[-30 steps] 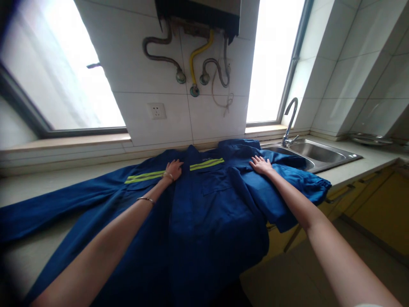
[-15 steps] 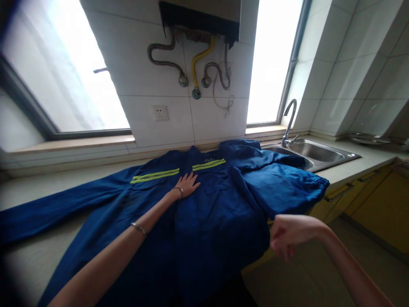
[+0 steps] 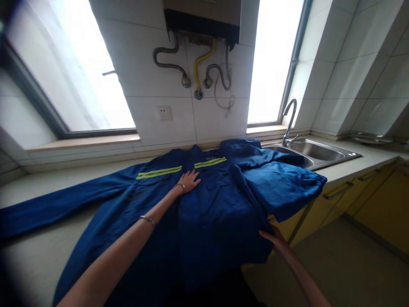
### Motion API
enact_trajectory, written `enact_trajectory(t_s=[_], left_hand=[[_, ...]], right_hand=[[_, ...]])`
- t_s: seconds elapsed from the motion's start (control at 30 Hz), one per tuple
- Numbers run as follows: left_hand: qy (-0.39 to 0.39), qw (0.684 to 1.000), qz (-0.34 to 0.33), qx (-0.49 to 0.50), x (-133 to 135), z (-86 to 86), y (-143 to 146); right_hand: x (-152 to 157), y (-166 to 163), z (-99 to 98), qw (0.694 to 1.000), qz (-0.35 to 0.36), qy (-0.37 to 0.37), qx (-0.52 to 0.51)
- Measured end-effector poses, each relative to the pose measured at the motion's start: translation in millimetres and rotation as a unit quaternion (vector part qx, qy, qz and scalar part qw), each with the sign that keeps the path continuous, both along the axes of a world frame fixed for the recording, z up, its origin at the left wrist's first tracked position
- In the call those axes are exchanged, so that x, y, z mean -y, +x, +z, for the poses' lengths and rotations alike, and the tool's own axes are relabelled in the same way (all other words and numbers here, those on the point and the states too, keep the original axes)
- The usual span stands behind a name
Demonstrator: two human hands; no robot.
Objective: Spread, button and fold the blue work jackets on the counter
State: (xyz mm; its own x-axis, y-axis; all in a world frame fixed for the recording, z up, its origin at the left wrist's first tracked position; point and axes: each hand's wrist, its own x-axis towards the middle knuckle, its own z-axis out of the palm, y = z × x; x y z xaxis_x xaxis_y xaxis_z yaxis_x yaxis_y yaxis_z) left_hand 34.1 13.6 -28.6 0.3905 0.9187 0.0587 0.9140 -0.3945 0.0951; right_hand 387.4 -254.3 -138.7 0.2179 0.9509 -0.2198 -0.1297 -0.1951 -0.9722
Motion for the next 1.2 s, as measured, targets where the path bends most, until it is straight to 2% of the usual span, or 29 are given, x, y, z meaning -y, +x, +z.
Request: enact_trajectory(t_s=[0.1, 0.2, 0.27, 0.33, 0.47, 0.57, 0.67, 0.77, 0.9, 0.97, 1.07, 1.13, 1.2], left_hand=[[0.0, 1.0, -0.003, 0.002, -0.4, -0.4, 0.1], [0.001, 1.0, -0.004, 0.002, -2.2, -1.7, -0.4], [-0.002, 1.0, -0.004, 0.0, -3.7, -2.6, -1.1], [-0.004, 1.0, -0.005, 0.0, -4.9, -3.1, -1.7], [-0.004, 1.0, -0.004, 0.006, -3.9, -1.3, -0.8], [0.017, 1.0, 0.001, 0.018, 1.7, 3.5, 1.0], [0.076, 0.997, 0.001, 0.027, 11.9, 10.9, 0.3], [0.108, 0.993, -0.021, 0.038, 24.6, 18.7, -6.4], [0.072, 0.992, -0.05, 0.092, 38.0, 26.0, -23.9], [0.051, 0.991, -0.043, 0.119, 40.1, 27.8, -33.6], [0.049, 0.989, -0.027, 0.139, 36.3, 30.0, -43.9], [0.054, 0.987, -0.027, 0.149, 31.1, 32.4, -45.8], [0.059, 0.985, -0.028, 0.162, 27.4, 36.1, -43.8]], right_hand=[[14.7, 2.8, 22.7, 0.994, -0.036, -0.028, 0.097], [31.1, 15.8, 47.6, 0.983, -0.019, 0.016, 0.183], [39.1, 29.3, 56.0, 0.975, -0.025, 0.047, 0.216], [43.5, 42.6, 55.1, 0.971, -0.042, 0.045, 0.231], [45.1, 51.1, 38.6, 0.983, -0.056, -0.015, 0.172], [48.3, 36.4, 26.4, 0.997, -0.069, -0.038, 0.023], [59.1, 17.0, 11.8, 0.994, -0.036, -0.039, -0.096], [76.7, 7.5, -11.4, 0.992, 0.031, -0.081, -0.089], [103.5, -4.9, -46.0, 0.977, 0.116, -0.175, -0.042], [112.8, -26.3, -55.6, 0.966, 0.168, -0.184, -0.071], [114.3, -81.6, -58.5, 0.946, 0.224, -0.183, -0.146], [107.1, -125.2, -59.2, 0.934, 0.22, -0.183, -0.213], [96.8, -165.2, -63.0, 0.924, 0.173, -0.191, -0.283]])
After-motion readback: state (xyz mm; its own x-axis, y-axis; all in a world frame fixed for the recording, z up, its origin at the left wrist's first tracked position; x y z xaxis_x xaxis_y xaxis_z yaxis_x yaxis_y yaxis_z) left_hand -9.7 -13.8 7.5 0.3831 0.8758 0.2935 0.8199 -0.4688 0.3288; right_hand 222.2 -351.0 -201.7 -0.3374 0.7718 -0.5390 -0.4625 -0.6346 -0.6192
